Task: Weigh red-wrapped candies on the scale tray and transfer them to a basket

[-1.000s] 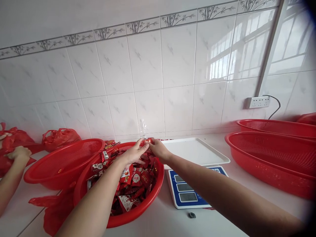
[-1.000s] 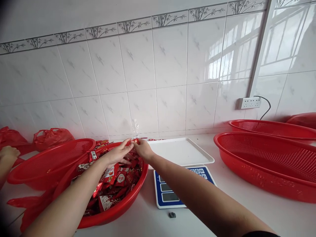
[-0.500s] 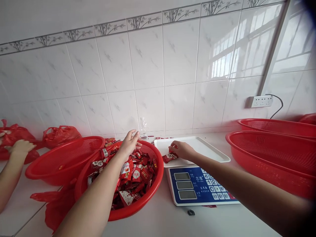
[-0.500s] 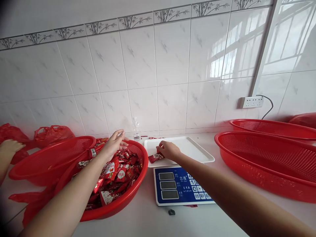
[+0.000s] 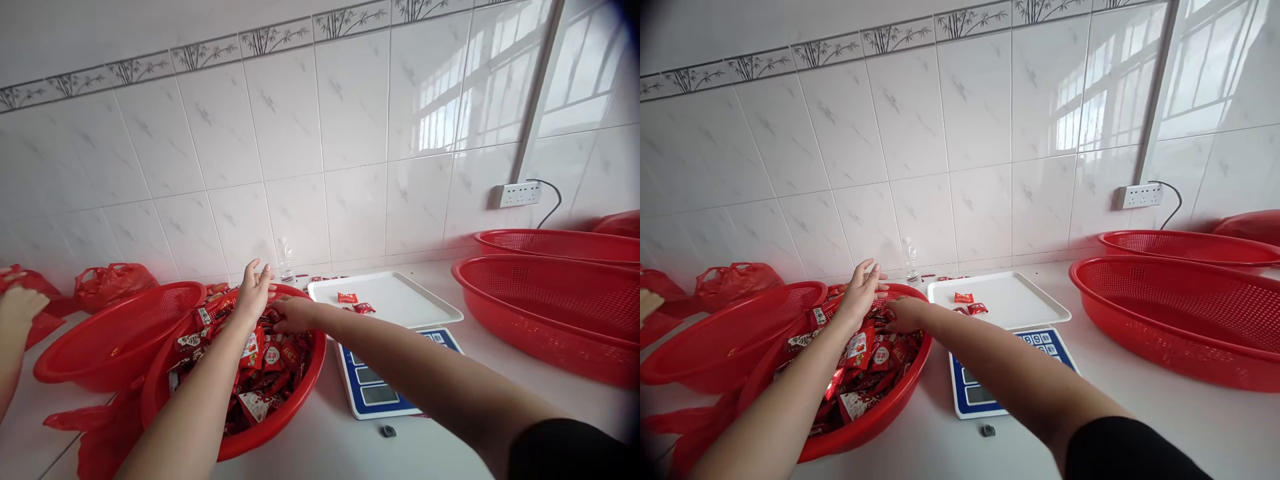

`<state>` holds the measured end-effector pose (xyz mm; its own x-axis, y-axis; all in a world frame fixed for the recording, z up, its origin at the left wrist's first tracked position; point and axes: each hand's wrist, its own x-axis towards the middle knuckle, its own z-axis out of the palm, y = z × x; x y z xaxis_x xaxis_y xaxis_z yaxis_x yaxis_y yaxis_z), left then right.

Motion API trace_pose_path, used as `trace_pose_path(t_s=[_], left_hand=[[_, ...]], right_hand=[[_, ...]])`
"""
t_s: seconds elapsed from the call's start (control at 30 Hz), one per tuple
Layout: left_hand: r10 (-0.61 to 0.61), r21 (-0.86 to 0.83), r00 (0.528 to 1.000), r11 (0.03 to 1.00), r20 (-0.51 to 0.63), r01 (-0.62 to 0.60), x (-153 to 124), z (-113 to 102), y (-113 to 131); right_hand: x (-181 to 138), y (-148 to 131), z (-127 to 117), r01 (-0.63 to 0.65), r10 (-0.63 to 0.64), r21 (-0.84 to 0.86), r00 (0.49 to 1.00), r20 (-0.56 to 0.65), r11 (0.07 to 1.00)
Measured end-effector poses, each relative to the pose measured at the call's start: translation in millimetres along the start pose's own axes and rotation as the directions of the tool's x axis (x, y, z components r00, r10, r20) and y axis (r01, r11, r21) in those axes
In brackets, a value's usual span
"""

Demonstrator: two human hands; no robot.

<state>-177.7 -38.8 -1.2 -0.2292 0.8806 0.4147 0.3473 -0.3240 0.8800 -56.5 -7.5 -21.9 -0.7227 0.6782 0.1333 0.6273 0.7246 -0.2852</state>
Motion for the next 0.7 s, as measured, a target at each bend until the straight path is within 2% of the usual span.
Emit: trace_pose_path(t_s=[0.1,0.2,0.33,0.5,0.7], left_hand=[[-0.012,0.015,1.0,1.0,-0.004,0.012,0.4,-2.0,0.8],[-0.011,0.006,1.0,1.0,0.007,0.011,1.0,-2.0,2.0],[-0.002,-0.01,1.0,1.0,0.021,0.003,1.5,-0.5,2.6],[-0.011,-0.02,1.0,1.0,0.014,0.012,1.5,-1.5,-1.6],[0.042,0.165,0.998,0.985,0.038,-0.048,5.0,-2.4,-10.8]], right_hand=[[22.5,3.7,16.3,0.013,-0.015,0.024,0.998,0.064,1.0],[32.1,11.0,24.3,-0.021,0.018,0.034,0.996,0.084,0.999],[26.1,12.9,24.9,-0.069,0.07,0.068,0.997,-0.021,0.995],[10.9,9.5,8.6,-0.06,0.1,0.194,0.973,-0.207,0.979],[-13.4,31.0,-21.9,-0.069,0.176,0.333,0.937,-0.303,0.94]])
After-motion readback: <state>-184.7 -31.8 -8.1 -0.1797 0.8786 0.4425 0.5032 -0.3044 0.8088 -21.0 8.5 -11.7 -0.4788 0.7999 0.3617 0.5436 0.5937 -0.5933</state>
